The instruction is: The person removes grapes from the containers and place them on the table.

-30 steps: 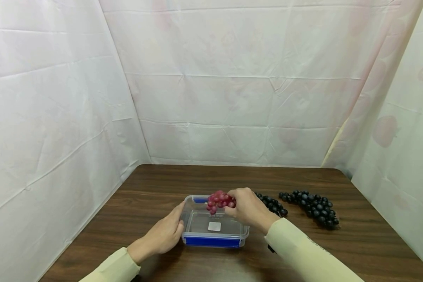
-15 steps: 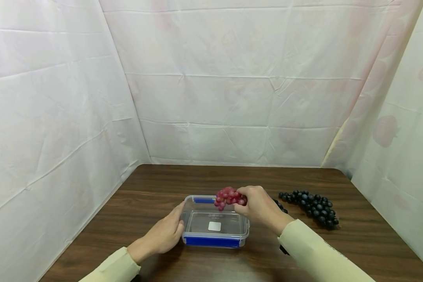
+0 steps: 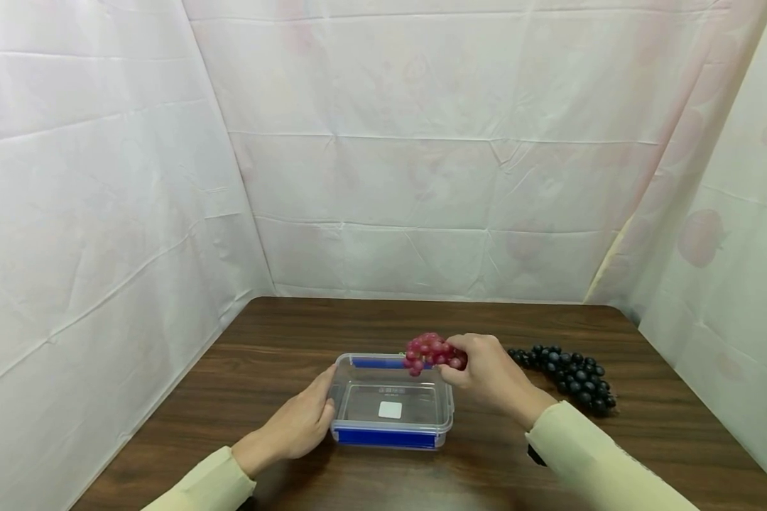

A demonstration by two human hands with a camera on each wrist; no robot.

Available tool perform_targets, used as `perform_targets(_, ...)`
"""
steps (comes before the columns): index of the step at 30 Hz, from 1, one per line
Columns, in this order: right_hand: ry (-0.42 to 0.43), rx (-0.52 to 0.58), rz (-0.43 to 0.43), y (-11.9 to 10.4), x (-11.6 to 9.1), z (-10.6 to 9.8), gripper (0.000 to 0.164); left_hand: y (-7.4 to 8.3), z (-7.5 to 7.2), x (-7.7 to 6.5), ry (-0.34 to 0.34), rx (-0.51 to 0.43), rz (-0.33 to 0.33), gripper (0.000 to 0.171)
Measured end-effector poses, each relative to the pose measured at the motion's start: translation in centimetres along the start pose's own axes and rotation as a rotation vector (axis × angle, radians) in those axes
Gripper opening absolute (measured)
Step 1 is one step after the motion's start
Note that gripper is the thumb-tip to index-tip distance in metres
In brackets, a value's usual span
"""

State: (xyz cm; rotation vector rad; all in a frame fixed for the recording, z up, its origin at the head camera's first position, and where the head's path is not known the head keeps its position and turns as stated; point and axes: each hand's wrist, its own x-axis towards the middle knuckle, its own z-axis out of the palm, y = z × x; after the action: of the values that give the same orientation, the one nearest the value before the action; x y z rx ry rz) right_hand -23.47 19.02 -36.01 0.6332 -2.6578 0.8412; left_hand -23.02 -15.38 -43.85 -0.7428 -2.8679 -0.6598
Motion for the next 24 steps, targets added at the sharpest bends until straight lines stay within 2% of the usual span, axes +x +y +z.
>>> perform_targets(24,0.047,-0.053,0.004,2.2,-2.4,-2.1,0.014,0.0,0.0,0.0,-0.003,0.005,0.002,0.064)
